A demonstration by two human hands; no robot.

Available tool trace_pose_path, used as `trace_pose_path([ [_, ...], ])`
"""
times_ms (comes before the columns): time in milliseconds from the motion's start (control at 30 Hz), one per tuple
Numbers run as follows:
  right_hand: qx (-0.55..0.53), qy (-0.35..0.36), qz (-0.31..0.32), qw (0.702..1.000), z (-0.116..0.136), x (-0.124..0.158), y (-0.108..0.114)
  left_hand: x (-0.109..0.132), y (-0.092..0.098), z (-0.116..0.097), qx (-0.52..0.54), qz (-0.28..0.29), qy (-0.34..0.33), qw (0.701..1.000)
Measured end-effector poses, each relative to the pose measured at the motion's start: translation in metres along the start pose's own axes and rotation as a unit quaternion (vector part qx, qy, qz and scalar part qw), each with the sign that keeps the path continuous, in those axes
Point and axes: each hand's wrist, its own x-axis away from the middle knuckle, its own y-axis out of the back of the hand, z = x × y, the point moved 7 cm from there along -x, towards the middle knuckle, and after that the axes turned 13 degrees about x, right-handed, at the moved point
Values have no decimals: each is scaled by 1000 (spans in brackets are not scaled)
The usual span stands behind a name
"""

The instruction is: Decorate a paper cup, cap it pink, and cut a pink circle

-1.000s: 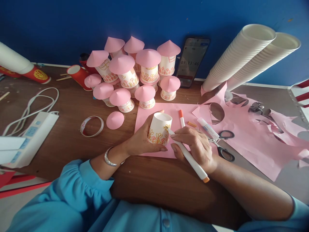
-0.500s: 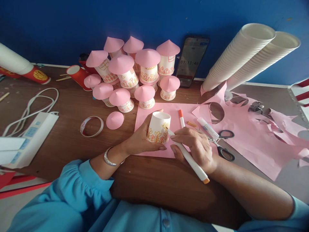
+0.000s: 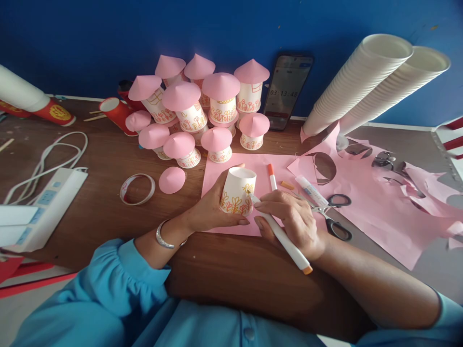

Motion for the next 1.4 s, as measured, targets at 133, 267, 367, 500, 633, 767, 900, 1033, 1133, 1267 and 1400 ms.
trace_pose_path([
  [133,-6,3,0,1000,0,1,0,0,-1,4,66,22,17,997],
  [267,-16,3,-5,1000,0,1,2,1,0,4,128,27,28,991],
  [367,-16,5,-2,1000,0,0,2,1,2,4,146,16,38,988],
  [500,-9,6,-6,1000,0,1,3,1,3,5,162,17,43,986],
  [633,-5,1,-10,1000,0,1,3,2,4,7,167,23,40,985],
  [767,-7,1,-3,1000,0,1,2,1,4,6,168,20,39,985],
  [900,-8,2,0,1000,0,1,1,1,3,5,166,20,34,985],
  [1033,-2,0,0,1000,0,0,2,1,1,5,161,31,35,986],
  [1133,1,5,-3,1000,0,0,3,0,1,6,160,32,36,986],
  [1267,1,5,-2,1000,0,0,2,1,-1,5,146,39,32,988],
  [1400,1,8,-7,1000,0,0,3,1,-2,3,113,30,25,993],
])
